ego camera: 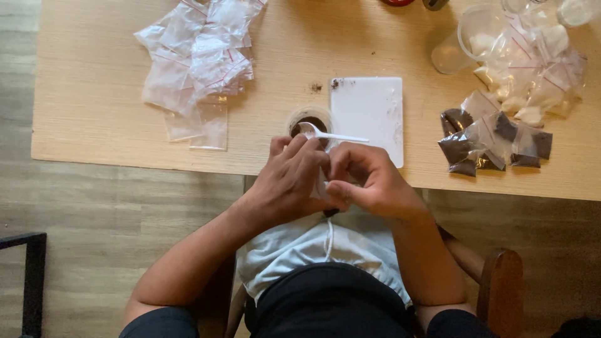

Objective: The person scoops a brown powder from a plastic container using a white plastic spoon and transfers it into small clear plastic bags. They place the filled bags onto a digital scale to measure the weight and then seal them.

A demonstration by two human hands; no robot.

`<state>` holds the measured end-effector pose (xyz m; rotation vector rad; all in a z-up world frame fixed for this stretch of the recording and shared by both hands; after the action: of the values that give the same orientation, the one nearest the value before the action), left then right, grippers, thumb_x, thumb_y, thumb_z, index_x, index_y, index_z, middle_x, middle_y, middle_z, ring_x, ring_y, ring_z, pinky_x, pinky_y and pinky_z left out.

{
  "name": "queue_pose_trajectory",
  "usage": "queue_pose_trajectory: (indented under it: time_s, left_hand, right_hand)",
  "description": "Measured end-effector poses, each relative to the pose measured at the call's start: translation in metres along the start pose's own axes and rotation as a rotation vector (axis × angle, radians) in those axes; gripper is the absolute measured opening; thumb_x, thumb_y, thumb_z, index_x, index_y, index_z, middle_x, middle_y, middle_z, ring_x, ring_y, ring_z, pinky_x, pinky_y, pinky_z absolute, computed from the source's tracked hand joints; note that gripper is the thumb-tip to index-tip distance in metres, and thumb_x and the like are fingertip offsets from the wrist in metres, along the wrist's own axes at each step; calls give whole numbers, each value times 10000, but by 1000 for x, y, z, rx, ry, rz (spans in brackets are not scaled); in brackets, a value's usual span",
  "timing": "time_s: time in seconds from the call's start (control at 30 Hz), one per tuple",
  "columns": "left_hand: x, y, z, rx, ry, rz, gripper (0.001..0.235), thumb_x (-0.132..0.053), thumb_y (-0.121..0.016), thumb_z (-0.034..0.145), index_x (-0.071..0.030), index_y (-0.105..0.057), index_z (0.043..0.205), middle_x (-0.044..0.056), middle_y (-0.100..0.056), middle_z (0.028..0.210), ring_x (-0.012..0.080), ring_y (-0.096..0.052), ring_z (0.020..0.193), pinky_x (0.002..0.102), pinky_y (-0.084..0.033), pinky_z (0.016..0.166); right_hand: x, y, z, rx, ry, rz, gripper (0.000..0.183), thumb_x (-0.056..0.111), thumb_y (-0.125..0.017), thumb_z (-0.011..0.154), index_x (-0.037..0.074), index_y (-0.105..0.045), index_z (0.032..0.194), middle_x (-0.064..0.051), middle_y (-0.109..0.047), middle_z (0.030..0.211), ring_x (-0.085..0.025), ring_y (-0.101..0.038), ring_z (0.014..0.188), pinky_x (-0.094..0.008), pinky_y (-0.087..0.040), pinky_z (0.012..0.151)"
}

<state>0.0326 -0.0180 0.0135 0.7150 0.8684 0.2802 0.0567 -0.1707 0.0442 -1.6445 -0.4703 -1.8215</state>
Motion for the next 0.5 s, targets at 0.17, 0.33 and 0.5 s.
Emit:
queue_pose_trajectory:
  time_s: [0.17,0.33,0.5]
  left_hand:
    - [-2,4,1,9,21,4,587,-478,-882,726,-148,-503,1030,96,-539,923,298,-535,888,585,-406,909]
    - [-1,5,1,7,28,2,665,-529,-905,681,-142,-487,1025,104,-542,938,302,-532,911,585,-399,910]
    - [1,3,0,-12,35,24,738,-609,-896,672,-162,-444,1046,85,-517,955,303,-530,938,585,-385,913]
  right_hand:
    - [-9,8,-3,5,-6,-52,54,13,-732,922,21,-686,948,-39,-583,692,-111,-600,609,-299,-540,634]
    - [-5,10,-2,-12,-15,-78,75,-23,-738,901,3,-695,956,-61,-598,695,-135,-619,616,-321,-553,656]
    - [1,11,-6,-78,-42,-186,170,-65,-755,848,40,-695,968,-92,-664,748,-184,-681,661,-368,-573,715]
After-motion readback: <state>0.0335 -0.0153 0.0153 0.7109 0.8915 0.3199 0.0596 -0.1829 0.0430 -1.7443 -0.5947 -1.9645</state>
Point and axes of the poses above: each hand's wrist, its own z-axis towards the middle knuckle, its own y-axis out of the back of the hand, x = y × z, the point moved 4 cm from there along z, towards the middle knuckle
